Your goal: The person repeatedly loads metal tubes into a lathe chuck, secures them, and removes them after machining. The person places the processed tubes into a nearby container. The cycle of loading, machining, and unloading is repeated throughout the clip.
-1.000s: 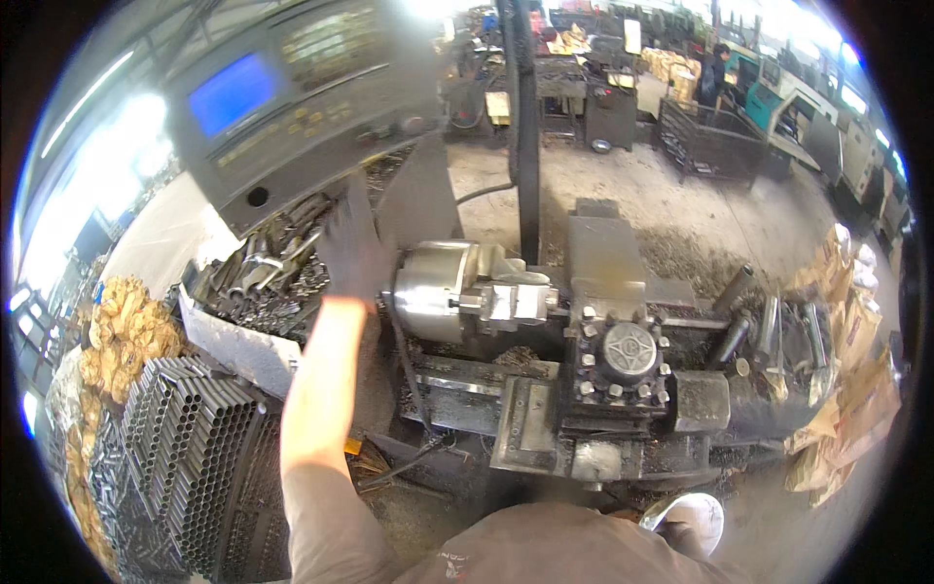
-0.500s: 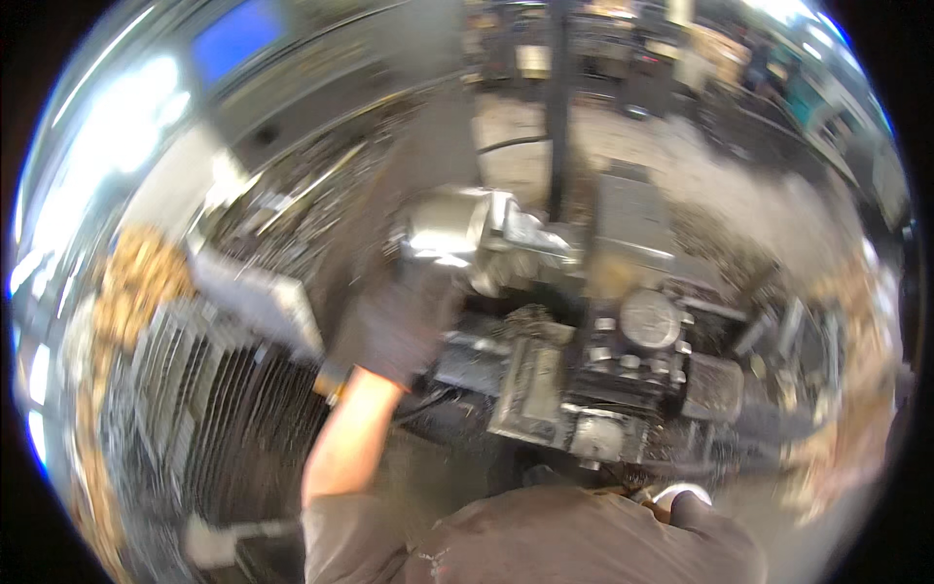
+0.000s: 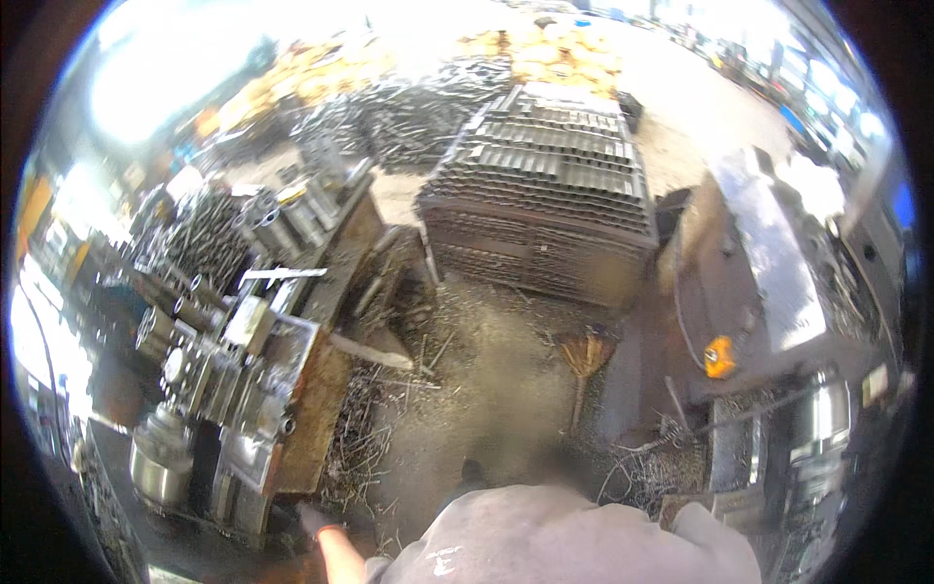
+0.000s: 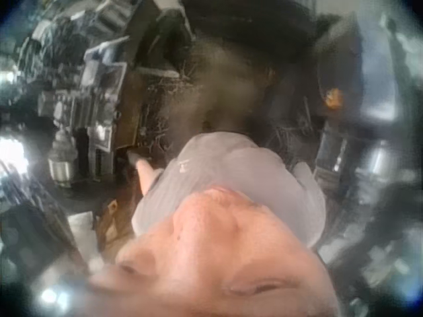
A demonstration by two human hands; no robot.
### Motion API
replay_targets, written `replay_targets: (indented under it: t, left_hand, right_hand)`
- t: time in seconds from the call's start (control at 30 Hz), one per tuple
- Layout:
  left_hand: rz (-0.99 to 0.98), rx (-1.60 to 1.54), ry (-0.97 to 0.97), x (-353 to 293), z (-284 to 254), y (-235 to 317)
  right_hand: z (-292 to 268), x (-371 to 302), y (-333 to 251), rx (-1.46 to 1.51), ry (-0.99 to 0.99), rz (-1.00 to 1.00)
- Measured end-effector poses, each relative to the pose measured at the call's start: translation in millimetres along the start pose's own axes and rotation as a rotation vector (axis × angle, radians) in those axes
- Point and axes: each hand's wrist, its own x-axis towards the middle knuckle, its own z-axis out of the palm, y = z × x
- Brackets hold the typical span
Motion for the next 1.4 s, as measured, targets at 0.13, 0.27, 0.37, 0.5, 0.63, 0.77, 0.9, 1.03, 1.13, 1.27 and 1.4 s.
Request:
replay_targets:
  t: [0.13,0.27,0.37,0.5,0.63,0.77,0.9,1.03,1.13,1.27,1.4]
  left_hand:
    - [-0.655,-0.916,0.587,-0.2,-91.6,-116.7]
    - [-0.607,-0.675,0.791,-51.2,-131.2,-154.7]
    - [-0.573,-0.605,0.864,-71.3,-158.9,-150.6]
    - [-0.623,-0.602,0.874,-77.2,-184.5,-137.3]
    - [-0.562,-1.16,0.728,-72.7,-195.3,-170.0]
    - [-0.342,-1.602,0.41,-59.6,-193.0,-215.1]
    - [-0.325,-1.14,0.5,-30.1,-126.9,-141.4]
    - [-0.023,-0.638,0.027,-28.9,12.1,39.8]
    - [0.232,-0.242,-0.381,-65.8,113.0,153.8]
    - [0.514,0.098,-0.689,-117.6,181.4,274.2]
    - [0.662,0.102,-0.747,-155.8,171.4,429.7]
  right_hand:
    - [-40.7,65.7,-133.7,-0.176,-0.072,-0.229]
    - [-54.0,121.1,-275.1,-0.373,-0.19,-0.461]
    - [-45.6,145.7,-359.7,-0.51,-0.275,-0.597]
    - [-24.6,164.9,-423.1,-0.629,-0.348,-0.723]
    - [3.9,194.1,-446.7,-0.764,-0.394,-0.879]
    - [27.6,240.9,-460.5,-1.186,-0.319,-1.213]
    - [30.0,287.6,-491.9,-1.227,-0.144,-1.246]
    - [-11.1,320.7,-549.2,-0.863,0.225,-1.401]
    - [-84.8,347.4,-607.3,-0.204,0.249,-0.786]
    - [-239.8,397.2,-684.4,0.127,0.511,-0.424]
    - [-381.2,460.6,-755.6,0.204,0.544,-0.236]
